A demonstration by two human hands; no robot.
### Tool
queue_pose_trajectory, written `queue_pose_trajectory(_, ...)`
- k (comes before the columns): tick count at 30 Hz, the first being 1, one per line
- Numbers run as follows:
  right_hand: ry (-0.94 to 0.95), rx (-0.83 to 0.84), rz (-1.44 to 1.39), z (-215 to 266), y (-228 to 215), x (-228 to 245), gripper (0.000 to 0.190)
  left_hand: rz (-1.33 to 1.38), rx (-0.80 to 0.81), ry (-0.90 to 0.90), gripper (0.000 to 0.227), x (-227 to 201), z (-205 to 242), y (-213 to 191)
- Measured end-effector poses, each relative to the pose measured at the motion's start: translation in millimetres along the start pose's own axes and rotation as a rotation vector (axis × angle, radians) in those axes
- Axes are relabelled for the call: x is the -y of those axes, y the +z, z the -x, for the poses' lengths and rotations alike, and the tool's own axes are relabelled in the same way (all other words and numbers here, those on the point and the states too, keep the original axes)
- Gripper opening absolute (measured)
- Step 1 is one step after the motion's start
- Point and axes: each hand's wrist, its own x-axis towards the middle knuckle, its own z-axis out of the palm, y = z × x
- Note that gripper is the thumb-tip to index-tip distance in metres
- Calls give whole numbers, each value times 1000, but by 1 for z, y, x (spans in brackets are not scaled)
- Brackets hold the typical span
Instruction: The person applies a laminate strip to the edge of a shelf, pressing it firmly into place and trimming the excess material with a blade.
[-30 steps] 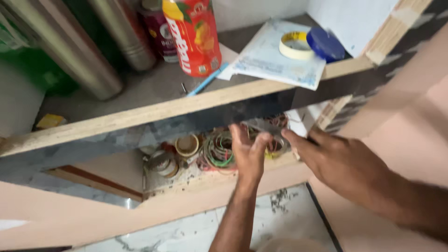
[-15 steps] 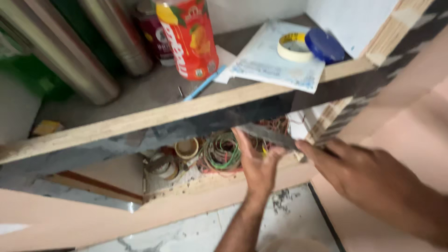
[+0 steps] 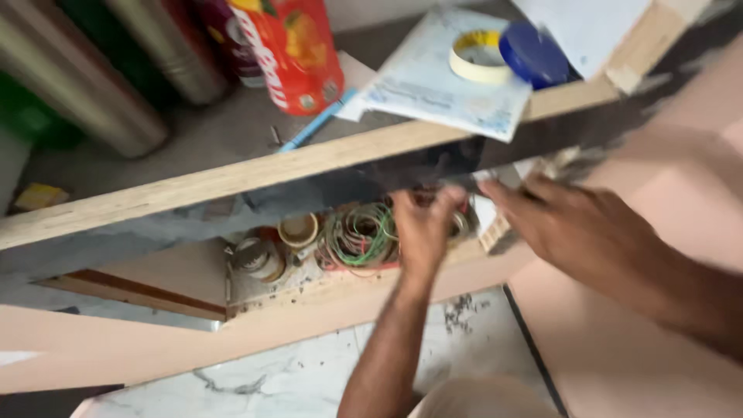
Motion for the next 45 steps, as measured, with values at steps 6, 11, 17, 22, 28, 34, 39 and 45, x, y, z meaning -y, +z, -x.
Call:
queue_pose_trajectory(6, -29, 60, -135, 28, 10, -17, 67, -584, -137, 947, 104, 49, 10, -6)
queue_pose_trajectory(11, -20, 62, 7, 8, 29, -33, 64, -363, -72, 138, 74, 44, -24, 5)
queue_pose_trajectory(17, -17, 113, -38, 43, 23, -42, 71, -583, -129, 851, 102, 65, 2, 16)
queue_pose_trajectory(22, 29, 96, -26, 41, 59, -73, 68, -381, -20, 570, 84, 85, -27, 26)
queue_pose_trajectory(28, 33, 88, -103, 47, 31, -66, 66, -531, -69, 764, 96, 60, -3, 47)
queue_pose_trajectory(34, 94, 19, -138, 41, 41, -88, 57, -480, -47, 555, 83, 67, -34, 66)
queue_pose_trajectory(39, 70, 99, -129, 72, 62, -98, 65, -410, -48, 901, 99, 93, -15, 61)
queue_pose_trajectory(45, 74, 68, 71, 40, 18, -89, 63, -371, -8, -44, 76, 60, -34, 86)
